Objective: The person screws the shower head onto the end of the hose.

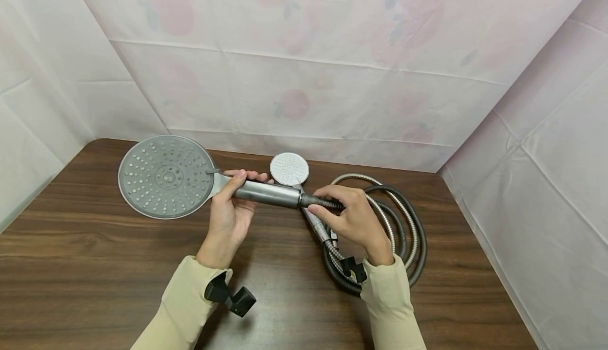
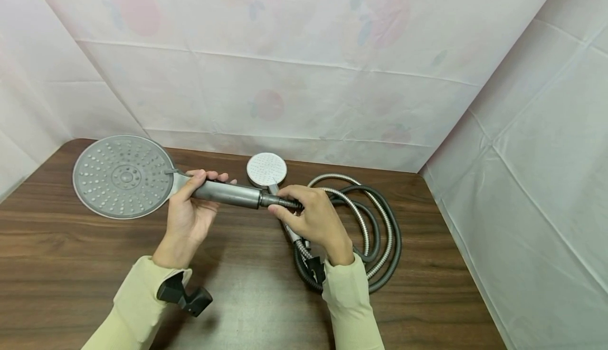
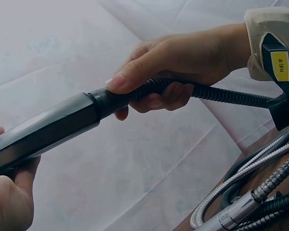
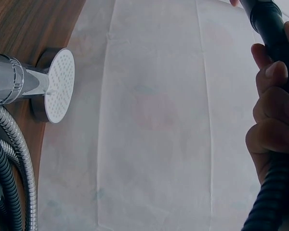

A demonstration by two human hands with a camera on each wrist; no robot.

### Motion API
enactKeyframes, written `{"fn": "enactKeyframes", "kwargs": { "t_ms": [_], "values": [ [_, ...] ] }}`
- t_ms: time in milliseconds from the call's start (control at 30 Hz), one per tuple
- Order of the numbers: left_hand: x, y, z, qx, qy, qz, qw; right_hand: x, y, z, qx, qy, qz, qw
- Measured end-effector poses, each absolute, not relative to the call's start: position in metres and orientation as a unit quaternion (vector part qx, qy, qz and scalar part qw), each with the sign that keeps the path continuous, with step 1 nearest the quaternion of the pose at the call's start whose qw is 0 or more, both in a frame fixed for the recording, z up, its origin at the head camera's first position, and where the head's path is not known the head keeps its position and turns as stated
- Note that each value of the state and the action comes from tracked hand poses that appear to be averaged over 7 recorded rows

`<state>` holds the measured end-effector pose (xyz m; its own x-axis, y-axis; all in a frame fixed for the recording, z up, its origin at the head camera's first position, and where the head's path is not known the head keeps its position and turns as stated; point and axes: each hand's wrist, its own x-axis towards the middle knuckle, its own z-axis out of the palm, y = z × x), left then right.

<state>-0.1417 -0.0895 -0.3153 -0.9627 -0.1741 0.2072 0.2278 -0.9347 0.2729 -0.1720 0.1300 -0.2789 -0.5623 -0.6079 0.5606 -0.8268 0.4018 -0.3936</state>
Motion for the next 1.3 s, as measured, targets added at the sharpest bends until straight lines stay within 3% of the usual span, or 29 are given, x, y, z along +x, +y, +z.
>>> {"fn": "enactKeyframes", "kwargs": {
  "t_ms": [567,967,1300],
  "values": [
    [-0.1436,-0.0903,-0.3165,-0.085,-0.143,-0.98,0.107,-0.1726,0.1296,-0.2789,0.423,-0.831,0.327,0.155],
    [-0.1456,-0.0906,-0.3175,-0.087,-0.131,-0.982,0.108,-0.1762,0.1271,-0.2807,0.432,-0.809,0.336,0.216],
    [-0.1459,-0.0906,-0.3144,-0.089,-0.134,-0.981,0.109,-0.177,0.1251,-0.2805,0.455,-0.78,0.362,0.23]
  ]
}}
